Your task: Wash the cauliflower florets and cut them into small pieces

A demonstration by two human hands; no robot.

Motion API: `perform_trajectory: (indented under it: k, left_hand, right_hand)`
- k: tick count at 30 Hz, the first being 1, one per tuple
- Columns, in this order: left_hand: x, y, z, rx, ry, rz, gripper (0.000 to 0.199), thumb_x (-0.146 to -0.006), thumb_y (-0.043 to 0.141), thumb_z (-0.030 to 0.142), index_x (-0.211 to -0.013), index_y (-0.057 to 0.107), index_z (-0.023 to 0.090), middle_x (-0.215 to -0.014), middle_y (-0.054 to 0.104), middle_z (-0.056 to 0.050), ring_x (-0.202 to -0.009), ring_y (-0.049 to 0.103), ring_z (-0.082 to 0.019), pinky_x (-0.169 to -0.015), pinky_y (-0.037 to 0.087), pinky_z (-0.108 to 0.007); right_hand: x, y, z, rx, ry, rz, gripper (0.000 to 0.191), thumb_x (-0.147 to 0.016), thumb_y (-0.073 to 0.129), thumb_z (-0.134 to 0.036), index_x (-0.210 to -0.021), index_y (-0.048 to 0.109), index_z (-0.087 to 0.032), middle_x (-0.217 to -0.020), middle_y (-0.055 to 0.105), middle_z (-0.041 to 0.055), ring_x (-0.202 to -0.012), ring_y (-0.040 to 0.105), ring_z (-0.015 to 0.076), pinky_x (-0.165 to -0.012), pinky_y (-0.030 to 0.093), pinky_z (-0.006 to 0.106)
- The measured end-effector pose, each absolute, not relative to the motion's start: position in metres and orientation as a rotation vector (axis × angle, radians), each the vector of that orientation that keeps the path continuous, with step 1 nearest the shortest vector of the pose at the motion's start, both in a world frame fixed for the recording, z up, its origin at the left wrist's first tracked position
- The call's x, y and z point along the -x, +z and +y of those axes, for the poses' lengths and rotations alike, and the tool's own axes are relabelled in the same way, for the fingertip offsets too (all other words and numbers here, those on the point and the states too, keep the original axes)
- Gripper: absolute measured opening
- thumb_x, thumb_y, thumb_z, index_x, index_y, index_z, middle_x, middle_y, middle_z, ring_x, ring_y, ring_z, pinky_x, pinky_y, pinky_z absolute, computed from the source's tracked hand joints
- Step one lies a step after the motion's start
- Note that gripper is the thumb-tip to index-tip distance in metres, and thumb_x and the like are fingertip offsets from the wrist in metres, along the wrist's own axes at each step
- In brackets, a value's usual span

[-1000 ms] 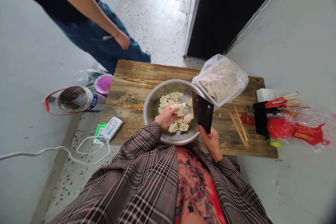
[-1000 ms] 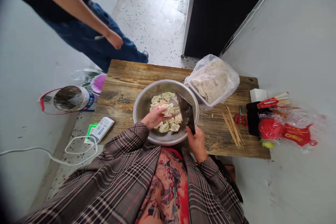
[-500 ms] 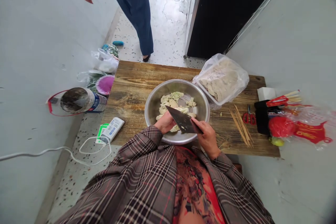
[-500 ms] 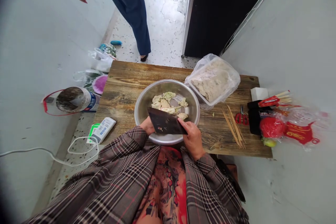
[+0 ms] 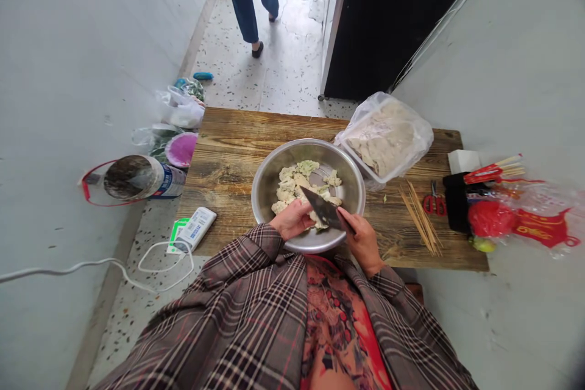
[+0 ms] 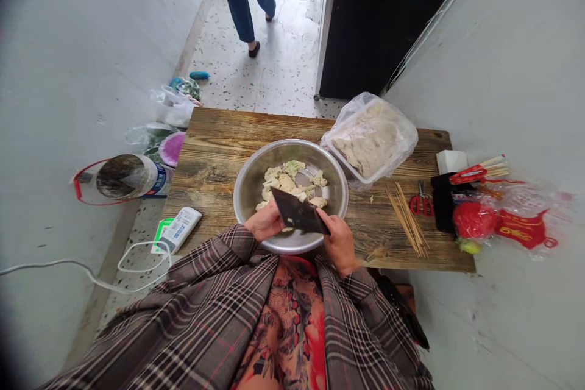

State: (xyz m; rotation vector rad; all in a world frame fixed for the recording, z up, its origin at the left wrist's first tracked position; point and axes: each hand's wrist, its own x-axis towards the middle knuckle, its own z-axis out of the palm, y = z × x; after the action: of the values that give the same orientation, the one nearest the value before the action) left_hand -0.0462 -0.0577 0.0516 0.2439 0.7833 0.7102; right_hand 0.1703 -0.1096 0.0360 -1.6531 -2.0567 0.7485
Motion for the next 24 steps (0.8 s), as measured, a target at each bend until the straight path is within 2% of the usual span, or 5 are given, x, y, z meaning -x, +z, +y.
perform_trajectory:
  k: [4, 9, 12, 16, 24]
  left_hand:
    - [0.049, 0.058, -0.06, -0.268, 0.673, 0.732, 0.038, -0.06, 0.084, 0.027, -0.087, 0.059, 0.015, -0.074, 0.06, 0.0, -0.06, 0.056, -0.009, -0.05, 0.041, -0.019]
    - [0.058, 0.057, -0.054, -0.588, 0.728, 0.875, 0.046, -0.068, 0.078, 0.029, -0.107, 0.057, 0.017, -0.084, 0.056, 0.001, -0.067, 0.052, -0.009, -0.054, 0.042, -0.019]
    - [0.061, 0.062, -0.05, -0.86, 0.662, 0.923, 0.062, -0.074, 0.072, 0.029, -0.13, 0.046, 0.021, -0.094, 0.059, -0.001, -0.076, 0.054, -0.011, -0.065, 0.046, -0.023]
    - [0.059, 0.07, -0.047, -1.238, 0.634, 0.997, 0.071, -0.073, 0.069, 0.026, -0.138, 0.04, 0.017, -0.117, 0.058, -0.008, -0.099, 0.056, -0.019, -0.091, 0.045, -0.034]
    - [0.055, 0.064, -0.05, -1.454, 0.593, 1.006, 0.086, -0.065, 0.069, 0.021, -0.143, 0.036, 0.016, -0.123, 0.057, -0.01, -0.102, 0.057, -0.022, -0.096, 0.044, -0.034]
  right_hand:
    - [-0.188, 0.036, -0.105, 1.828, 0.815, -1.858, 0.036, -0.093, 0.046, -0.037, -0.111, 0.07, -0.017, -0.099, 0.072, 0.0102, -0.089, 0.065, 0.0235, -0.081, 0.049, 0.036]
    - [-0.177, 0.052, -0.094, 1.947, 1.041, -1.394, 0.048, -0.08, 0.058, -0.056, -0.071, 0.073, -0.012, -0.057, 0.065, 0.0048, -0.053, 0.057, 0.0166, -0.053, 0.042, 0.027]
    - [-0.155, 0.064, -0.083, 1.895, 1.157, -1.209, 0.044, -0.072, 0.067, -0.055, -0.075, 0.074, -0.012, -0.062, 0.068, 0.0059, -0.056, 0.059, 0.0172, -0.053, 0.044, 0.027]
    - [-0.131, 0.072, -0.07, 1.735, 1.224, -1.208, 0.034, -0.067, 0.074, -0.045, -0.081, 0.072, -0.014, -0.076, 0.072, 0.0061, -0.069, 0.065, 0.0191, -0.064, 0.05, 0.029]
    - [-0.122, 0.058, -0.07, 1.627, 1.38, -0.958, 0.035, -0.063, 0.078, -0.04, -0.086, 0.068, -0.016, -0.08, 0.073, 0.0035, -0.07, 0.066, 0.0176, -0.067, 0.053, 0.03]
